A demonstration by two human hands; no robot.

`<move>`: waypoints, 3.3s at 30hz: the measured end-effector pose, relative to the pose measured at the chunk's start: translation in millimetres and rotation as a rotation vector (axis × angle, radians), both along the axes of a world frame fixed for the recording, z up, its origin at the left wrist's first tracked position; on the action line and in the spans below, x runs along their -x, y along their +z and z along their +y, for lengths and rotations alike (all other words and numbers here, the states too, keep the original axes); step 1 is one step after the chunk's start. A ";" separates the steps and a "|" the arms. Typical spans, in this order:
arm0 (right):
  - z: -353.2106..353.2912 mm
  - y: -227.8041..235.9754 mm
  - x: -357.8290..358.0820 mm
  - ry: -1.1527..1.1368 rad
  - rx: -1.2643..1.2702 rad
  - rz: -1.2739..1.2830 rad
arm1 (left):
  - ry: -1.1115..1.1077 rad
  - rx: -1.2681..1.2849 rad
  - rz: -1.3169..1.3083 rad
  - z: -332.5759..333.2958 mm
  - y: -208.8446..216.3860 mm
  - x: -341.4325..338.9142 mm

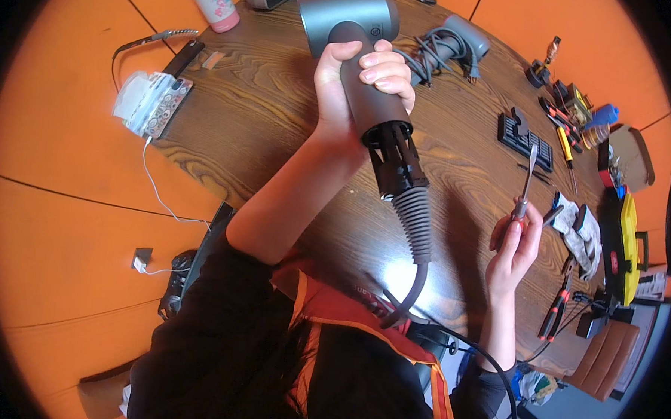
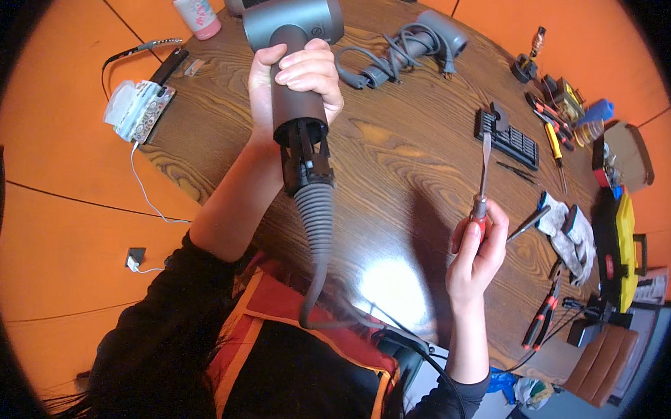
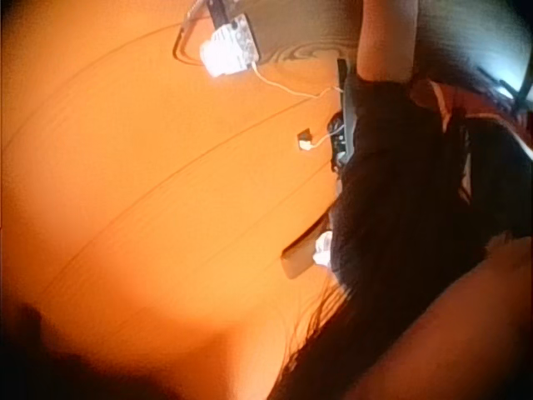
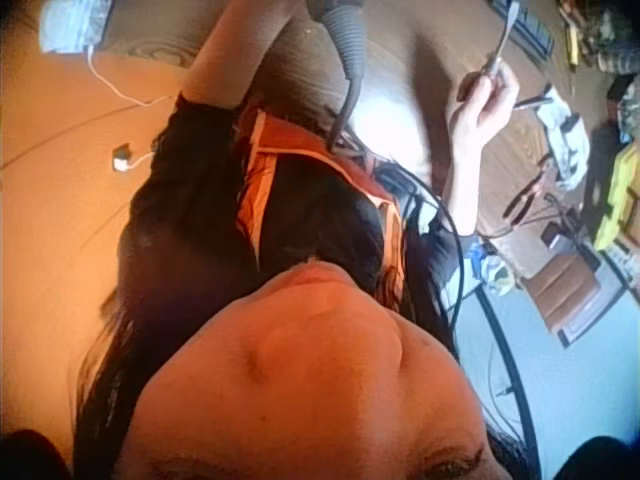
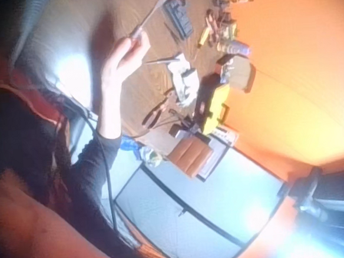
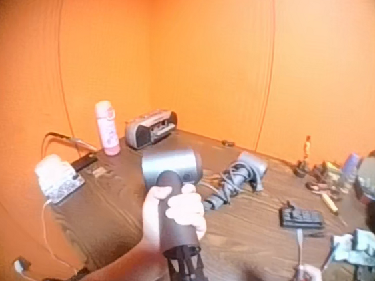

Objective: The person uses a screwdriver to pry and unscrew the handle and nozzle sections of a hairdryer. They remove the outer casing and internal components, placing them on the table.

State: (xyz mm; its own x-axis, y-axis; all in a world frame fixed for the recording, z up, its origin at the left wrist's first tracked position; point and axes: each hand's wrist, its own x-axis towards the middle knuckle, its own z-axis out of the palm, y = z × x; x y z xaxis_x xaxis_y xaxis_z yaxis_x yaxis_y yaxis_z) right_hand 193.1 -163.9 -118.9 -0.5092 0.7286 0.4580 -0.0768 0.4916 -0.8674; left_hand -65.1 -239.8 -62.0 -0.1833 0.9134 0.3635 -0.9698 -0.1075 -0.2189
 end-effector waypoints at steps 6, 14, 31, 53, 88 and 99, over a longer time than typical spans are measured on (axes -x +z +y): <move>-0.3 -40.2 2.9 -0.076 0.153 0.080 | -0.131 -0.169 -0.225 6.0 6.9 -10.9; -1.9 -46.7 12.1 -0.067 0.071 -0.018 | -0.126 -0.085 -0.329 10.0 3.6 -38.0; 3.4 -44.0 15.0 -0.044 0.346 0.006 | -0.251 -0.092 -0.417 10.2 0.3 -62.1; 2.0 -48.3 11.8 -0.126 0.321 -0.013 | -0.268 -0.074 -0.442 7.6 -4.9 -59.9; 10.6 -61.6 4.3 -0.102 0.396 -0.055 | -0.240 -0.071 -0.442 11.7 -10.5 -62.3; 11.5 -62.4 3.6 -0.129 0.439 -0.061 | -0.168 -0.003 -0.415 10.7 -6.6 -62.0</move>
